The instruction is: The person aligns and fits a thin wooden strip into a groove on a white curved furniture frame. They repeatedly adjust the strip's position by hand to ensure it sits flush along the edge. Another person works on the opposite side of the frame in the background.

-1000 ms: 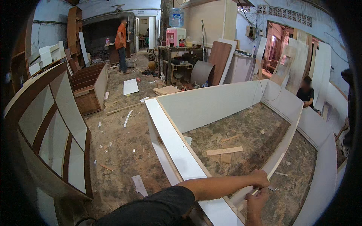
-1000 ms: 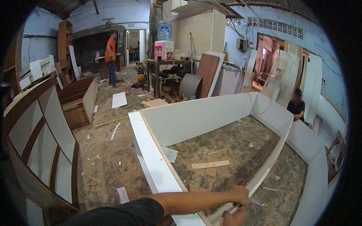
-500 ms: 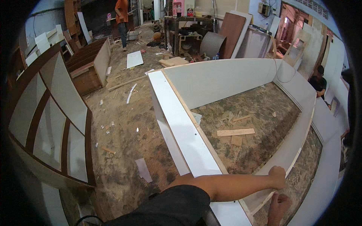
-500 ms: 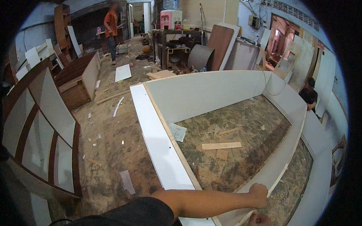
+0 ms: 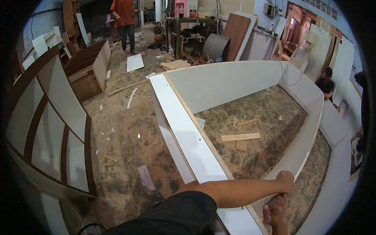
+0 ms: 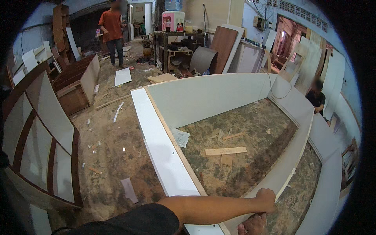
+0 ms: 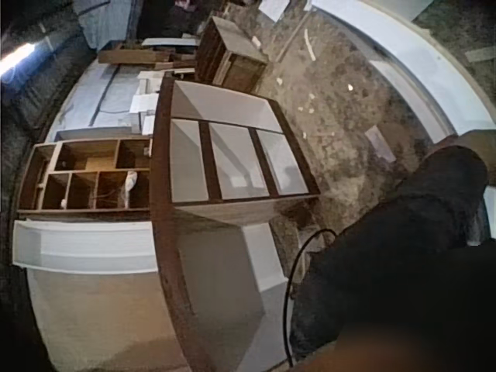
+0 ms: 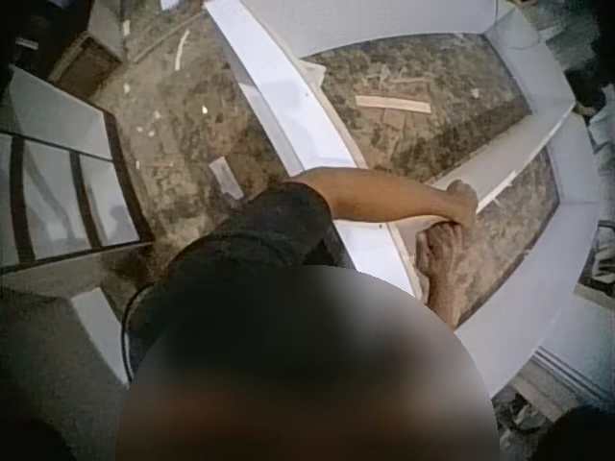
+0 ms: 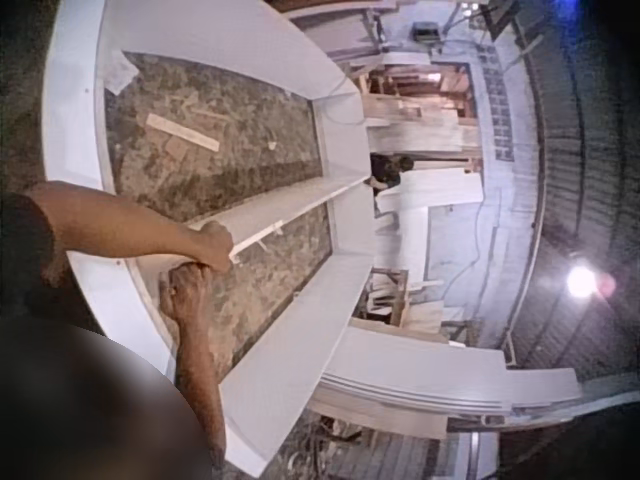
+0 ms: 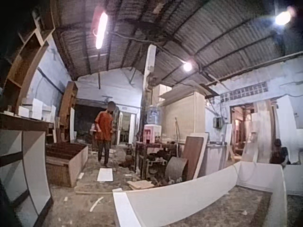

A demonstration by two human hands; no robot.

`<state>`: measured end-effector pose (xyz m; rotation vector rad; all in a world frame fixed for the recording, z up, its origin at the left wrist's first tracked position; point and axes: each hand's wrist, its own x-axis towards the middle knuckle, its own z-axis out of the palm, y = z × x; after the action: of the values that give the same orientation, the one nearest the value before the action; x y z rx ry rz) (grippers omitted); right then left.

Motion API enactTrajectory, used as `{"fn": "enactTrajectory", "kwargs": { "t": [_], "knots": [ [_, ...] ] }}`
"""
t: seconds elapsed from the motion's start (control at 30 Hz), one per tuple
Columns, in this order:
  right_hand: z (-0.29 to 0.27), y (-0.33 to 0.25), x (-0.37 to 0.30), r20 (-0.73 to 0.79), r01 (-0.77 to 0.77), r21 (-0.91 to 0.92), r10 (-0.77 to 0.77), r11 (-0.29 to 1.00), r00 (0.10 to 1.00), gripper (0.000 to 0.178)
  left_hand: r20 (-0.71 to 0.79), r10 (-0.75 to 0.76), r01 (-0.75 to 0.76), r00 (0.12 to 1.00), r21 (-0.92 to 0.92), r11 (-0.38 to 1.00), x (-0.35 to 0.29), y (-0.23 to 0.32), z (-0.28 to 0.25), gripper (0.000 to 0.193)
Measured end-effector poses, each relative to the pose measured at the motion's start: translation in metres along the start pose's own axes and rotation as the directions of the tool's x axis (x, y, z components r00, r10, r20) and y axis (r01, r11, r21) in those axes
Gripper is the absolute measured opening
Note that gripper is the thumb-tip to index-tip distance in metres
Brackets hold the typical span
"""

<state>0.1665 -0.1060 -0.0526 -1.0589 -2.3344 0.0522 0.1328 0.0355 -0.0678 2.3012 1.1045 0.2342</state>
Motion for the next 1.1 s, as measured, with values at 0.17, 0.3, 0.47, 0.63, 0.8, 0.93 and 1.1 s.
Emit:
{"fn": "enactTrajectory", "kwargs": {
  "t": [0.17,0.3,0.47,0.63,0.8,0.93,1.1],
  "knots": [
    [-0.012,-0.008,-0.007,-0.018,-0.166,0.011,0.166,0.986,0.986,0.021,-0.121,0.014,-0.016,0.993,-0.022,1.000,-0.004,-0.001,0.004,0.039],
    [-0.022,-0.050,0.016,-0.145,-0.354,-0.100,0.339,0.930,0.930,0.020,-0.056,0.031,-0.033,0.998,-0.037,0.999,-0.008,-0.001,-0.002,0.039],
    [-0.040,-0.082,0.037,-0.073,-0.577,-0.210,0.576,0.789,0.814,0.059,-0.019,0.028,-0.028,0.999,-0.029,0.999,-0.011,0.001,-0.008,0.041],
    [-0.041,-0.082,0.025,0.103,-0.631,-0.419,0.724,0.653,0.682,0.084,-0.019,0.083,-0.083,0.996,0.002,0.997,-0.011,-0.001,-0.006,0.039],
    [-0.025,-0.080,0.006,0.342,-0.879,-0.293,0.900,0.375,0.270,0.069,-0.042,0.044,-0.047,0.998,-0.068,0.997,-0.009,0.000,-0.003,0.037],
    [-0.031,-0.078,0.004,0.389,-0.864,0.103,0.780,0.492,0.491,0.053,0.014,0.025,-0.025,1.000,-0.043,0.999,-0.012,0.003,-0.008,0.042],
    [-0.034,-0.077,0.005,0.485,-0.917,-0.280,0.866,0.286,0.121,0.037,0.022,0.014,-0.013,1.000,-0.058,0.998,-0.026,0.006,-0.022,0.051]
  ]
}}
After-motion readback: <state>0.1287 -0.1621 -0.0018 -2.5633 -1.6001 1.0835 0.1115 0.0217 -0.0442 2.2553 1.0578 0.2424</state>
